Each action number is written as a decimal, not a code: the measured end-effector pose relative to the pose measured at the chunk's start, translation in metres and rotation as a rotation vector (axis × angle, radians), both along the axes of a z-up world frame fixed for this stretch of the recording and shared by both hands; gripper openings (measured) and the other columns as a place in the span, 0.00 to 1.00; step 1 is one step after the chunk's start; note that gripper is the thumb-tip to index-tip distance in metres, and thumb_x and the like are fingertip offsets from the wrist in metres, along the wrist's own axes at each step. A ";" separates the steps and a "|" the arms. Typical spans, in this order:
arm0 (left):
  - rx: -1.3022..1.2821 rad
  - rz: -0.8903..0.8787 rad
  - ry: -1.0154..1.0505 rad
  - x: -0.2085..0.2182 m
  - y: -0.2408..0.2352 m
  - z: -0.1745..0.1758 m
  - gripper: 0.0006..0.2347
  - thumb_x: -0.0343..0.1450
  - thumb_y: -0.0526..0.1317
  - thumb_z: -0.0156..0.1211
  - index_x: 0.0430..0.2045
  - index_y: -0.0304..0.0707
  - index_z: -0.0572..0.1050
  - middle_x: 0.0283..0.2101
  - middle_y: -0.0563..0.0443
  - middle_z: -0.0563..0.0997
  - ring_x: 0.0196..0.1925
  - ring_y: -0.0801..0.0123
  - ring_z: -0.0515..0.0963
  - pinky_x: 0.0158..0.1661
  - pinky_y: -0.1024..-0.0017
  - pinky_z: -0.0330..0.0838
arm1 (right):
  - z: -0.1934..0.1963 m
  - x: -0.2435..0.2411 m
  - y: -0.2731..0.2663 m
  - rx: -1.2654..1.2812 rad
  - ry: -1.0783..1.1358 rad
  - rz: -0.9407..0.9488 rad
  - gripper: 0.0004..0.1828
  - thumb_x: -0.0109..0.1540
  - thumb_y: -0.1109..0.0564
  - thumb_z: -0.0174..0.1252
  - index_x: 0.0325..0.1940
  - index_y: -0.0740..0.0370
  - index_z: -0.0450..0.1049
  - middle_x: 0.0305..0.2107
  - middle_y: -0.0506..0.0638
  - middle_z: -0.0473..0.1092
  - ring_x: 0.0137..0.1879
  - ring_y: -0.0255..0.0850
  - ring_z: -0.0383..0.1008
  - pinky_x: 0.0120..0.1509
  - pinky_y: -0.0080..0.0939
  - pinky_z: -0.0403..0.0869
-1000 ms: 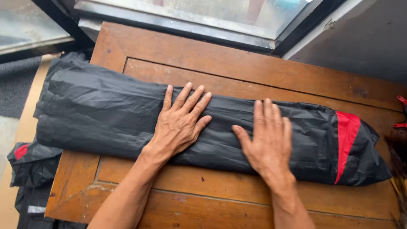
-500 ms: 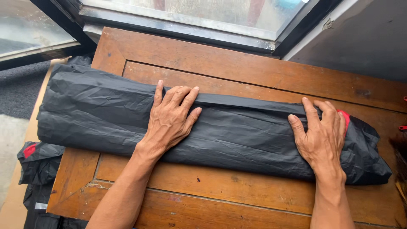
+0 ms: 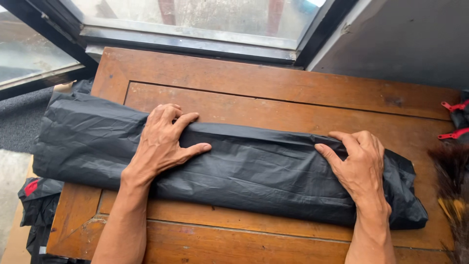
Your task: The person folds a black and red fabric item on a wooden table. They smooth the fabric with their hands, then use a feather duster to brush the surface while folding it into a compact rectangular shape.
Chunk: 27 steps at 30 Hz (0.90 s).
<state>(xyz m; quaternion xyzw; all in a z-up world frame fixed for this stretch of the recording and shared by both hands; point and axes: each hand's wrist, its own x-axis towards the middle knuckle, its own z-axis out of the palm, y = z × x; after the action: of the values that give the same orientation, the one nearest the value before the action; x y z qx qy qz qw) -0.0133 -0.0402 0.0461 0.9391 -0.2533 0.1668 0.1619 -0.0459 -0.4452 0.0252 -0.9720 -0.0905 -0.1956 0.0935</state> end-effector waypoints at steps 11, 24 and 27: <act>-0.006 -0.044 0.163 -0.003 0.006 0.009 0.27 0.59 0.61 0.63 0.39 0.37 0.72 0.50 0.45 0.72 0.53 0.54 0.71 0.53 0.60 0.63 | 0.019 -0.006 -0.004 0.132 -0.084 0.213 0.16 0.60 0.48 0.63 0.26 0.58 0.67 0.23 0.45 0.62 0.29 0.41 0.60 0.42 0.42 0.60; 0.211 -0.039 0.781 0.014 0.016 0.035 0.19 0.64 0.60 0.57 0.32 0.45 0.71 0.33 0.51 0.69 0.36 0.57 0.75 0.37 0.63 0.64 | 0.034 -0.013 -0.024 0.060 0.458 -0.098 0.30 0.45 0.33 0.63 0.47 0.43 0.76 0.42 0.42 0.74 0.52 0.42 0.69 0.62 0.42 0.60; 0.207 -0.066 0.807 0.013 0.016 0.035 0.18 0.65 0.59 0.56 0.26 0.44 0.69 0.32 0.52 0.69 0.33 0.57 0.75 0.35 0.62 0.63 | 0.044 -0.015 -0.018 0.198 0.632 -0.213 0.27 0.44 0.38 0.67 0.44 0.46 0.78 0.42 0.41 0.74 0.57 0.41 0.64 0.62 0.39 0.61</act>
<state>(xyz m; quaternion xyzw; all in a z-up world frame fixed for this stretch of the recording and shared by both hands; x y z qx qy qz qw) -0.0003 -0.0245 0.0815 0.9318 -0.2147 -0.2462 0.1582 -0.0605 -0.4629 0.0694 -0.9747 0.0644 0.0987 0.1900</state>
